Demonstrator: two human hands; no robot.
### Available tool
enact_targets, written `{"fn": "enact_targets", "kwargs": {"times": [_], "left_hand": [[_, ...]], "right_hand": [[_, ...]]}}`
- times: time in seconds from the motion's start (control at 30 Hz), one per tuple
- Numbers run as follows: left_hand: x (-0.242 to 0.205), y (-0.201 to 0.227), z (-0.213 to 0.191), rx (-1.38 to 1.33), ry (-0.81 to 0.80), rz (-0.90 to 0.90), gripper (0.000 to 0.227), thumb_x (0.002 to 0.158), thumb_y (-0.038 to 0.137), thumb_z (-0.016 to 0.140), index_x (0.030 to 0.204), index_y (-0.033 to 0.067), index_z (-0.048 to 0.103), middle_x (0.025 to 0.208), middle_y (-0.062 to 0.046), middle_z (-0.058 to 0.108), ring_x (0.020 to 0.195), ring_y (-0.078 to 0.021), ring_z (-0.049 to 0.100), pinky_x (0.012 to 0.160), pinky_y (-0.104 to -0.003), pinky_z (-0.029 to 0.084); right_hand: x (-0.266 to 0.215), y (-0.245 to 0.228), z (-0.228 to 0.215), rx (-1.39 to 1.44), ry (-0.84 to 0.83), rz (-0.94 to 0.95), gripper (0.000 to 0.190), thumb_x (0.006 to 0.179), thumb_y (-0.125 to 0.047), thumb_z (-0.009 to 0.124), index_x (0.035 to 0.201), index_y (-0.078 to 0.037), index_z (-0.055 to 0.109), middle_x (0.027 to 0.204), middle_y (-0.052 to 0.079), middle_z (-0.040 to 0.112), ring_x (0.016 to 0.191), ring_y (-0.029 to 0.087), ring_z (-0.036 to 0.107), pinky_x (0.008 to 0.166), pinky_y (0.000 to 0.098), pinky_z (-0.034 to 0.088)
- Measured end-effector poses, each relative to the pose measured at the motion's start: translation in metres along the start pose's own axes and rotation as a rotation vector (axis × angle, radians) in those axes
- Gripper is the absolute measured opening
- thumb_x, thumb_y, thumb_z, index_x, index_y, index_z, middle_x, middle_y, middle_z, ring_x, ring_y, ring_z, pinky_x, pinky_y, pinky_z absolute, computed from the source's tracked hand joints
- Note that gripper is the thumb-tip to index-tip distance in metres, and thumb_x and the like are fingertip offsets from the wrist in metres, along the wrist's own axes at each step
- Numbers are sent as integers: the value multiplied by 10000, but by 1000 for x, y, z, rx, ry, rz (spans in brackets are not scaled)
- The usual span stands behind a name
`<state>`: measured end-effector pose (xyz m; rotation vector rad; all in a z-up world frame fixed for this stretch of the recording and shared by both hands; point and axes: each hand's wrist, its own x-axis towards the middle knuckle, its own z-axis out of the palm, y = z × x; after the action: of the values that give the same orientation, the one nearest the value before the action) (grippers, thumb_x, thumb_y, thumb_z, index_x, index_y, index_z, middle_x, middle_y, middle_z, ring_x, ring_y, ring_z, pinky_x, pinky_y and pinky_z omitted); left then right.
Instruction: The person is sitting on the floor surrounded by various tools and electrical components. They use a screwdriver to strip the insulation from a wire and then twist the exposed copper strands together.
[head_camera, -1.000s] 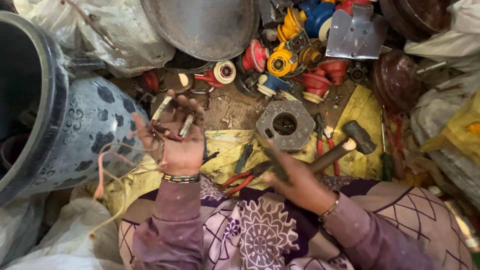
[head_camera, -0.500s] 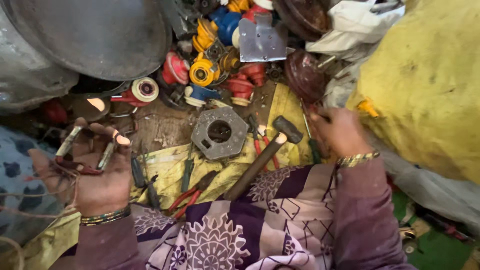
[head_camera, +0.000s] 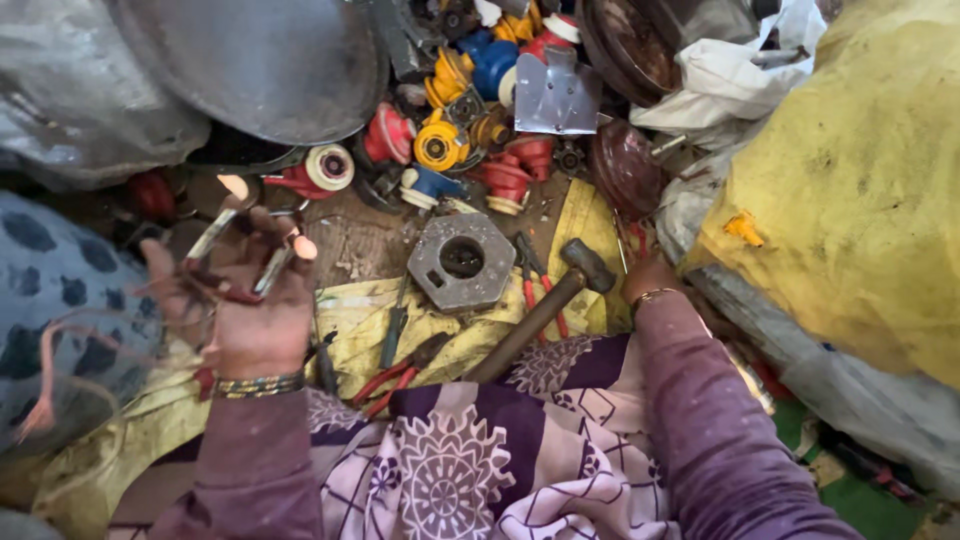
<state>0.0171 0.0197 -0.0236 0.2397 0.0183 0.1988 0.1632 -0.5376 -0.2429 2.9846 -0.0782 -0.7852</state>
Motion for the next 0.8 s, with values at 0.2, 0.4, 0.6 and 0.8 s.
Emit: {"fn": "enact_targets", "kwargs": {"times": [0.2,0.4,0.6,0.8], "left_hand": [[0,-2,11,53,146,74,663,1065,595,566,1329,-4,678,1193,-164,718,1128,-339,688,988,-507,583],[3,-8,20,203,-17,98,717,1066,637,498,1254,-41,640,1225,-209,707,1095,-339,686,993,-469,564],[9,-19,23,84,-213,-34,982,1035,735,400,1428,-155,535,1257,-281,677,1163,-361,676,1105,-455,519],[3,-18,31,131,-108,7,1022,1017,747,384,1443,-174,509,1261,-282,673,1189,-362,669,1118,-457,514]], "right_hand": [[-37,13,-36,-28,75,29,448,963,-328,692,1221,31,615,1028,328,704,939,483,690,810,534,553],[-136,-22,-101,49,253,44,479,1002,-325,690,1275,46,560,1007,353,699,911,505,684,785,543,550],[-238,-143,-140,520,504,-267,417,992,-277,693,1272,6,567,1011,244,729,881,411,722,755,478,557],[-293,-224,-145,997,358,-1056,450,947,-169,682,1365,-35,583,1010,71,757,827,144,743,682,250,549]]}}
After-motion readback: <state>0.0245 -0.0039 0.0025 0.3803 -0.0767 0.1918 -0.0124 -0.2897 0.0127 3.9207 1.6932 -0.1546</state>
